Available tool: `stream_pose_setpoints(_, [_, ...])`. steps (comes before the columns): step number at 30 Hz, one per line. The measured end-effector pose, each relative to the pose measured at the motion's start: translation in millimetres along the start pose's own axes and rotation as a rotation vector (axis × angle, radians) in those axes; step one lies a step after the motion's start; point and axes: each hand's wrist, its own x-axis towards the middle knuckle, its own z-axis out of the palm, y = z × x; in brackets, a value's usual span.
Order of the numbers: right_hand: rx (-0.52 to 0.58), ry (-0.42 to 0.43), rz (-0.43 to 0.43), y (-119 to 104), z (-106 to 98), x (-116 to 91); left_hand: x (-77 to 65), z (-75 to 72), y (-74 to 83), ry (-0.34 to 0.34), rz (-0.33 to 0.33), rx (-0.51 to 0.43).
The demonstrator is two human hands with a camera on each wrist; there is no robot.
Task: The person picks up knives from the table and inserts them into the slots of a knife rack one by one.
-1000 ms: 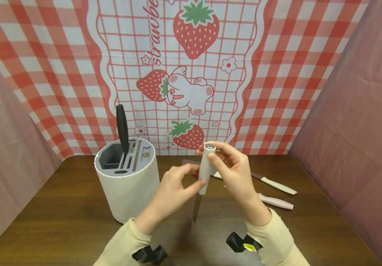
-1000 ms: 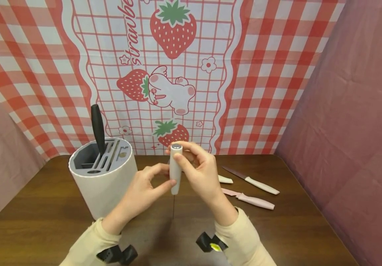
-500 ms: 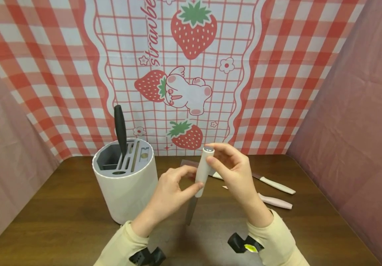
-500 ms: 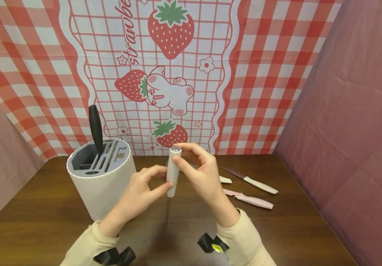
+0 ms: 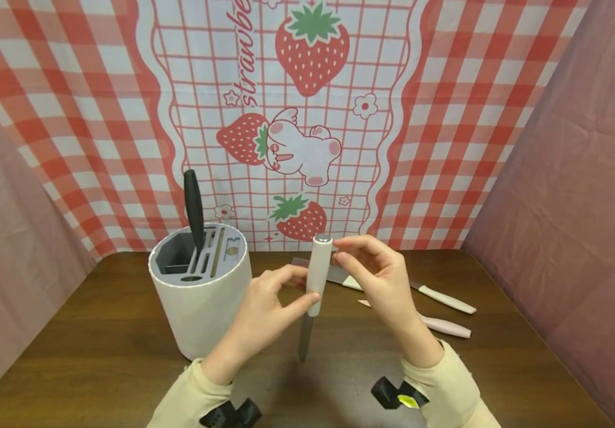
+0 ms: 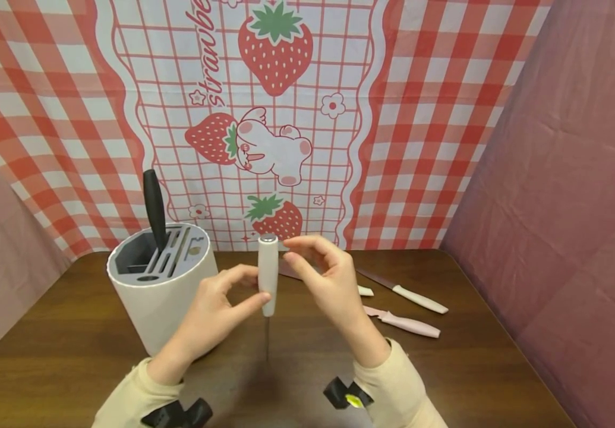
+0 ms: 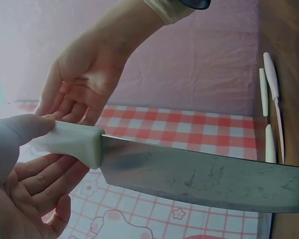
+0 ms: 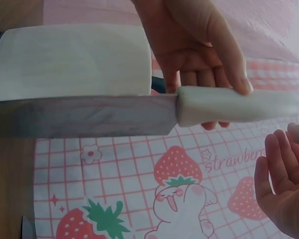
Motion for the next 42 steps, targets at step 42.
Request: stream_pose_setpoints(42, [-0.491,-0.099,0.174,25.1,-61.1,-35.7,-4.7,-45.3,0.5,0.236,0.130,-0.009])
